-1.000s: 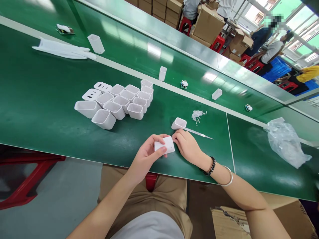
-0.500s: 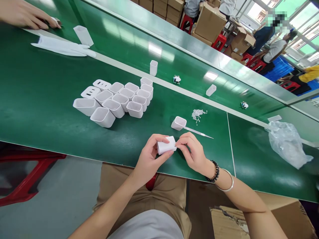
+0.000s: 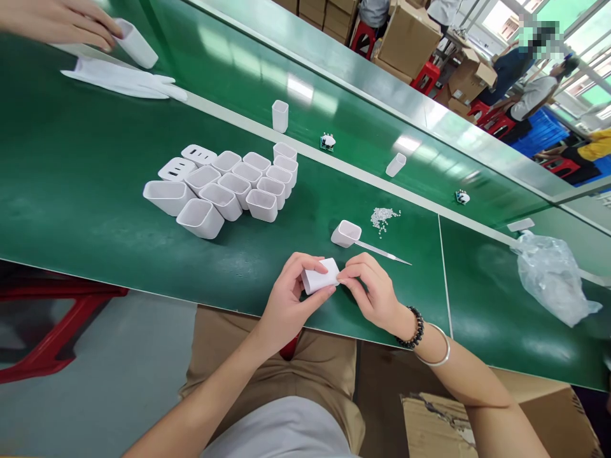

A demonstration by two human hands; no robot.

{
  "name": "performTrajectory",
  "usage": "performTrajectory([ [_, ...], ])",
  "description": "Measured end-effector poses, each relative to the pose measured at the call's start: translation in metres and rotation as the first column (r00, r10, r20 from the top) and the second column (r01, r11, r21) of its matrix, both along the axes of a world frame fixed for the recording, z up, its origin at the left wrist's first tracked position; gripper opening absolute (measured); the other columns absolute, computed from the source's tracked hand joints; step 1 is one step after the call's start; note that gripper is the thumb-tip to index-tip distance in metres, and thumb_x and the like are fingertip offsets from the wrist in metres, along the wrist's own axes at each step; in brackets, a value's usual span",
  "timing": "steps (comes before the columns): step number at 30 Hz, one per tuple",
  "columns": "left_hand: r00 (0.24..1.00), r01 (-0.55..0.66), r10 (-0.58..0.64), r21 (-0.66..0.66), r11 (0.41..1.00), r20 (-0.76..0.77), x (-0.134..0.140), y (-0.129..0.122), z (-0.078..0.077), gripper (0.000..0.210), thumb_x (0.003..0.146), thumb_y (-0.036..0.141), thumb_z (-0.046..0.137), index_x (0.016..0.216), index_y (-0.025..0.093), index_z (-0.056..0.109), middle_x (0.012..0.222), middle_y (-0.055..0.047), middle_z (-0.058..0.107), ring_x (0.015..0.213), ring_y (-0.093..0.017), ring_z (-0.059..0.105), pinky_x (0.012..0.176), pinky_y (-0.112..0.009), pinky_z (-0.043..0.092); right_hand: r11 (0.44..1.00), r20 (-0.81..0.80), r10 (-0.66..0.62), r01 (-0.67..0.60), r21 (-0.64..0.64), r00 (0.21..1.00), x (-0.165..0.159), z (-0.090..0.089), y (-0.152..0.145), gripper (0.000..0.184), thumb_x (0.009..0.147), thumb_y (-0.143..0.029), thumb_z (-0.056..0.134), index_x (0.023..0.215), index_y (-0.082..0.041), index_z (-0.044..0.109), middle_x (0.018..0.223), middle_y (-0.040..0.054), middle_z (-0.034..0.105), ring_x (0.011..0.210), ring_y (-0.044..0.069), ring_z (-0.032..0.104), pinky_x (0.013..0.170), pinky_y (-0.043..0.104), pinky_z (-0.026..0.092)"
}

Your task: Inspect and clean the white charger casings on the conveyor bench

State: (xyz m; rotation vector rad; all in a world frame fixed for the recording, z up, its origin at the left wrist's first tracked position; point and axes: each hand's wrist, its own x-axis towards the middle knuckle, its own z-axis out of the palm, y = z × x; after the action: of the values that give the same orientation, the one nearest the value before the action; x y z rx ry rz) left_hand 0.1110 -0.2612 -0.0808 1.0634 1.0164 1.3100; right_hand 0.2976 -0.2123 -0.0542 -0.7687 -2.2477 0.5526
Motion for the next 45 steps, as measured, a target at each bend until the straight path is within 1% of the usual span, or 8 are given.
performTrajectory([
  [9,1.000,-0.018,0.019,0.013,1.000,-0.015,0.0004,0.0004,0.0028,0.018,0.084,0.023,0.075,0.095,0.023,0.062,0.110,-0.004,0.056,0.099,-0.015,0.058,0.083,-0.025,0.049,0.999,-0.012,-0.001,0.002,0.034,1.000,0.0009,-0.0014,0.0009,0.014,0.100,-0.010,0.050,0.101,-0.021,0.059,0.090,0.0060,0.062,0.085,0.018,0.059,0.070,0.033,0.052],
  [21,1.000,-0.016,0.016,-0.004,1.000,0.002,-0.0004,0.0001,0.0031,0.018,0.083,0.024,0.076,0.094,0.023,0.063,0.110,-0.005,0.056,0.104,-0.019,0.059,0.084,-0.027,0.051,1.000,-0.042,0.002,-0.001,0.005,0.999,0.0013,-0.0018,0.0005,0.014,0.099,-0.011,0.052,0.101,-0.022,0.061,0.089,0.0058,0.062,0.082,0.018,0.060,0.066,0.032,0.051],
  [24,1.000,-0.012,0.012,-0.010,1.000,0.016,-0.0001,0.0007,0.0036,0.018,0.083,0.024,0.076,0.095,0.023,0.062,0.109,-0.005,0.056,0.103,-0.018,0.059,0.085,-0.027,0.051,0.999,-0.059,0.000,-0.003,-0.050,0.998,0.0015,-0.0011,-0.0008,0.013,0.099,-0.013,0.053,0.102,-0.022,0.062,0.091,0.0052,0.063,0.083,0.018,0.060,0.069,0.032,0.051],
  [27,0.999,-0.010,0.011,-0.017,1.000,0.032,0.0001,0.0010,0.0051,0.019,0.083,0.024,0.076,0.094,0.023,0.062,0.108,-0.004,0.057,0.102,-0.018,0.059,0.084,-0.027,0.050,0.985,-0.116,-0.023,0.003,-0.170,0.993,0.0019,-0.0012,-0.0032,0.013,0.101,-0.018,0.054,0.110,-0.023,0.062,0.092,0.0043,0.061,0.081,0.017,0.058,0.070,0.032,0.050],
  [30,0.999,-0.005,0.006,-0.024,1.000,0.039,-0.0001,0.0006,0.0064,0.018,0.083,0.024,0.076,0.094,0.023,0.062,0.108,-0.004,0.056,0.102,-0.017,0.059,0.084,-0.026,0.049,0.931,-0.189,-0.075,0.001,-0.366,0.979,0.0018,-0.0029,-0.0055,0.018,0.103,-0.027,0.052,0.120,-0.024,0.058,0.089,0.0032,0.059,0.078,0.016,0.056,0.071,0.031,0.050],
  [35,1.000,0.000,0.001,-0.020,1.000,0.024,-0.0003,-0.0005,0.0058,0.018,0.083,0.025,0.076,0.095,0.023,0.062,0.109,-0.005,0.057,0.103,-0.019,0.059,0.084,-0.027,0.049,0.760,-0.279,-0.112,-0.099,-0.643,0.954,0.0004,-0.0070,-0.0071,0.016,0.102,-0.035,0.056,0.113,-0.023,0.058,0.088,0.0018,0.059,0.075,0.013,0.057,0.068,0.027,0.050],
  [41,1.000,-0.011,0.011,-0.008,1.000,0.000,-0.0001,-0.0005,0.0036,0.017,0.083,0.023,0.076,0.093,0.023,0.063,0.109,-0.005,0.056,0.109,-0.020,0.059,0.085,-0.027,0.048,0.654,-0.307,-0.152,-0.137,-0.744,0.939,-0.0029,-0.0046,-0.0062,0.021,0.096,-0.038,0.067,0.098,-0.021,0.055,0.082,-0.0009,0.057,0.071,0.011,0.056,0.066,0.024,0.050],
  [45,0.999,-0.017,0.017,0.000,1.000,-0.028,-0.0009,-0.0011,0.0021,0.016,0.083,0.022,0.076,0.092,0.024,0.063,0.106,-0.004,0.055,0.103,-0.017,0.059,0.082,-0.025,0.048,0.577,-0.353,-0.153,-0.207,-0.790,0.923,-0.0060,-0.0019,-0.0020,0.031,0.092,-0.043,0.072,0.093,-0.021,0.050,0.080,-0.0022,0.056,0.064,0.009,0.055,0.060,0.023,0.049],
])
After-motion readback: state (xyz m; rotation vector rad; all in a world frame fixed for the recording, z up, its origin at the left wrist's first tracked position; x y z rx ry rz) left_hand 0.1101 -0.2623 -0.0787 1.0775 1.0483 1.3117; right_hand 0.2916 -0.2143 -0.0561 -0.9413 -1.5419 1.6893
